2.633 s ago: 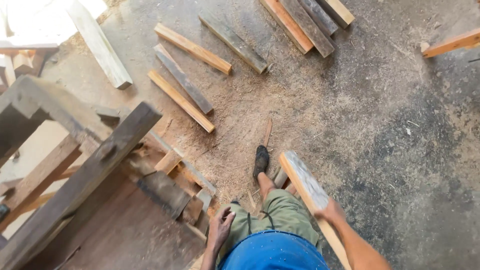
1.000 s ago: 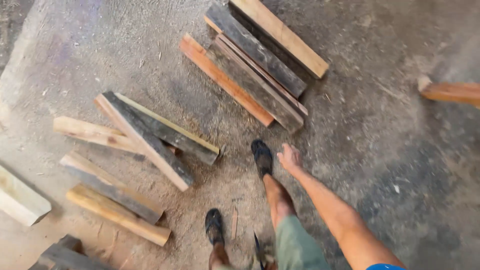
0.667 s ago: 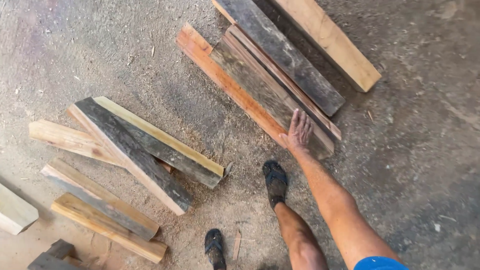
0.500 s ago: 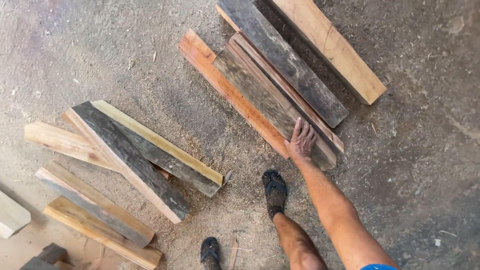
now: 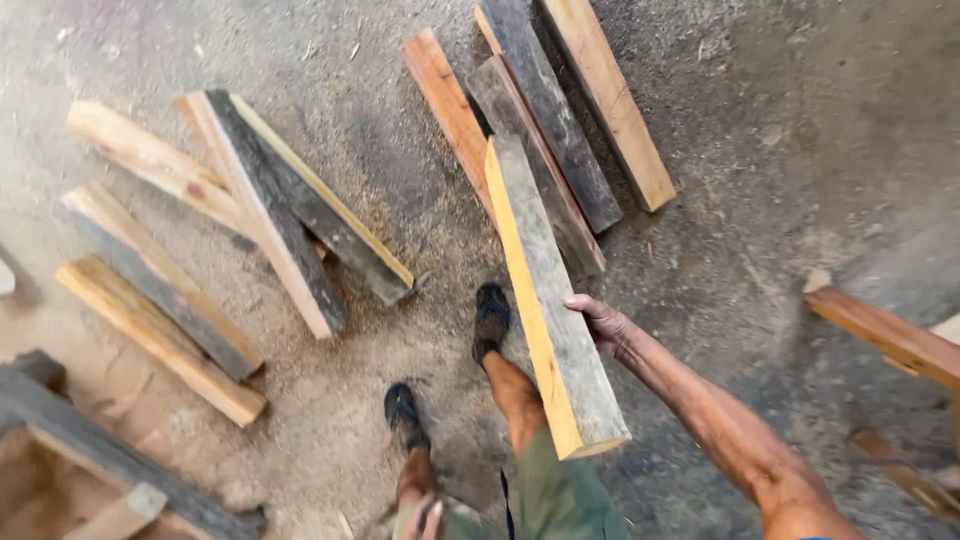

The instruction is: Cutting wood planks using a table saw in a workshop.

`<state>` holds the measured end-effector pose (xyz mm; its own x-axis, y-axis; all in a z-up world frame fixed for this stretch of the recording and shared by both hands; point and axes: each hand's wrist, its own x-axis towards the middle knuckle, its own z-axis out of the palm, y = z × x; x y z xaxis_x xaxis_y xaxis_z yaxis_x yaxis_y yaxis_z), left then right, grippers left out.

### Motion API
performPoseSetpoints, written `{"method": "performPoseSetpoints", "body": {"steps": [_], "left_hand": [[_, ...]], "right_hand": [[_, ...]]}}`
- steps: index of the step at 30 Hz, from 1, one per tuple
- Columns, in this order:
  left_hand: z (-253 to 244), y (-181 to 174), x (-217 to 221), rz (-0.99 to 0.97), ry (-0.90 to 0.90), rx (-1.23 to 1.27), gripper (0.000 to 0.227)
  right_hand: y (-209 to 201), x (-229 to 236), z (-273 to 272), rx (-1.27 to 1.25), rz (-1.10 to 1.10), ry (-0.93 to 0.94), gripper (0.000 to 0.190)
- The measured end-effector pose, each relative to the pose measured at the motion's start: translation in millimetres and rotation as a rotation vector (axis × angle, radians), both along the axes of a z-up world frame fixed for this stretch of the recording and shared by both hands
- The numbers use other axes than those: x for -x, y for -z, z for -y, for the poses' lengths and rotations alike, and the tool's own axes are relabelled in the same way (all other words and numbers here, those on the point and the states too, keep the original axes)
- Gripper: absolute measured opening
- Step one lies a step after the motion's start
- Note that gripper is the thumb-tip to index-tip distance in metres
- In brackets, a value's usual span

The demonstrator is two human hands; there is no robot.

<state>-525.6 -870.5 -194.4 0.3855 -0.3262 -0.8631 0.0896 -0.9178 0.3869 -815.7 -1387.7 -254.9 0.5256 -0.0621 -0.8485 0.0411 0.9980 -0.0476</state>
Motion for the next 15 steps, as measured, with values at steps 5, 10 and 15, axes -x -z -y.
{"method": "performPoseSetpoints", "body": {"steps": [5, 10, 15], "left_hand": [[200, -119, -5, 0.35, 0.479, 0.299, 0.042], [333, -187, -43, 0.461, 1.094, 0.746, 0.099], [348, -236, -58, 0.414, 1.399, 1.075, 0.113]], "right_hand": [[-144, -9, -34, -0.157, 0.05, 0.079, 0.074], [-260, -36, -51, 0.012, -0.03, -0.482, 0.084], [-416, -119, -67, 0.273, -0.236, -1.102, 0.087]]}}
